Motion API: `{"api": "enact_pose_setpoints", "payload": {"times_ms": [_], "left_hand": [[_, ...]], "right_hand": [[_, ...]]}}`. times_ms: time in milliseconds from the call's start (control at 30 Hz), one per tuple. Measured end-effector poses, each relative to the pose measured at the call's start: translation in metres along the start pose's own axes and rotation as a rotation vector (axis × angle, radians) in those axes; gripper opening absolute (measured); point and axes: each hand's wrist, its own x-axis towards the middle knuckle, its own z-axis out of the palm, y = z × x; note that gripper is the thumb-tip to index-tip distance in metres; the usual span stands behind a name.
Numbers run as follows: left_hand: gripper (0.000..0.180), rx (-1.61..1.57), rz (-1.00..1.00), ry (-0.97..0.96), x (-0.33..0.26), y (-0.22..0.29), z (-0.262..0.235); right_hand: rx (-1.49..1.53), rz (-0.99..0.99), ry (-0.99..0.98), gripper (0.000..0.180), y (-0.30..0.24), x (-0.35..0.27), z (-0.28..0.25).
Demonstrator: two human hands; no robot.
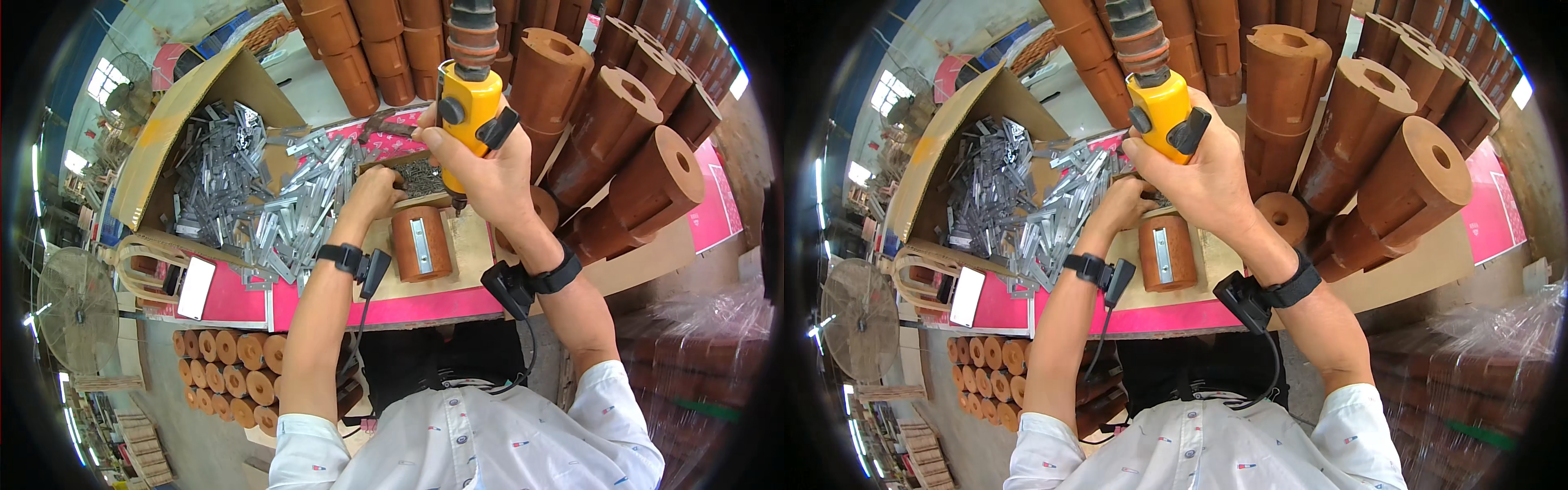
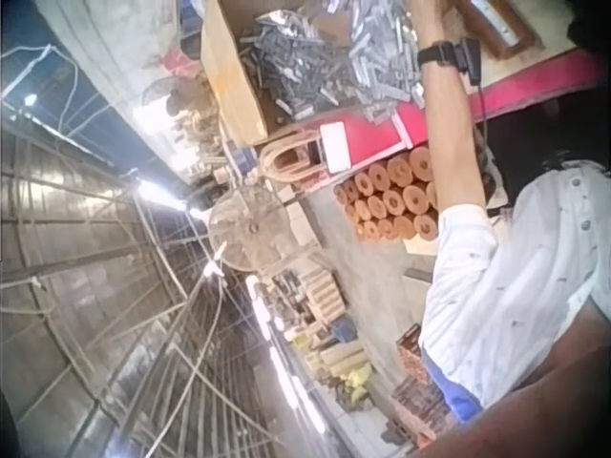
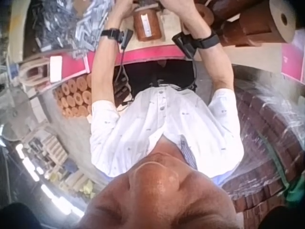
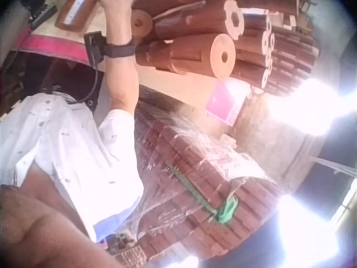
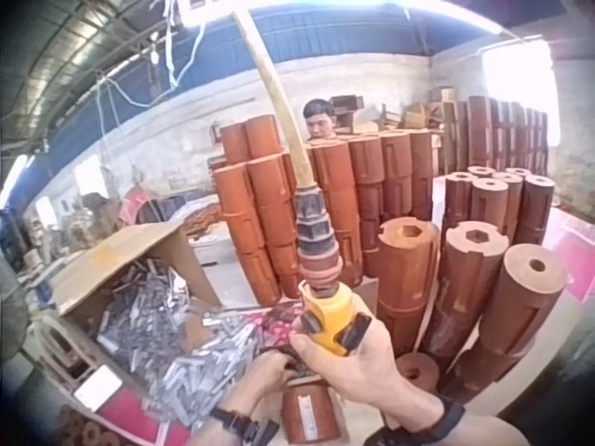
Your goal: Attaching metal brackets to wooden cylindrical furniture components using a pneumatic screwdriver.
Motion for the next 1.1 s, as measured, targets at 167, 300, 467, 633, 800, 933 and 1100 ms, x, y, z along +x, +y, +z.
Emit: {"api": "enact_pose_setpoints", "payload": {"times_ms": [167, 300, 467, 633, 800, 933, 1100], "left_hand": [[0.018, -0.075, -0.071, -0.032, 0.011, 0.011, 0.003], [0.014, -0.203, -0.143, 0.051, 0.004, 0.01, 0.007], [0.014, -0.137, -0.055, 0.284, -0.005, 0.012, 0.006], [0.017, -0.419, -0.159, 0.444, -0.035, 0.04, -0.015], [0.013, -1.208, -0.365, 0.396, -0.09, 0.081, -0.024], [0.011, -1.14, -0.294, 0.427, -0.123, 0.088, -0.014], [0.008, -1.331, -0.318, 0.379, -0.137, 0.108, -0.004]], "right_hand": [[-0.048, 0.012, 0.01, 0.039, 0.002, 0.0, -0.006], [-0.035, -0.002, 0.003, 0.038, 0.004, -0.001, -0.005], [-0.033, 0.011, -0.019, 0.036, 0.003, -0.001, 0.002], [-0.027, 0.01, -0.015, 0.032, -0.001, -0.003, 0.004], [-0.019, -0.032, -0.043, 0.024, -0.006, -0.005, 0.01], [0.054, 0.023, -0.084, 0.03, -0.013, -0.009, 0.02], [0.055, 0.011, -0.088, 0.025, -0.017, -0.013, 0.026]]}}
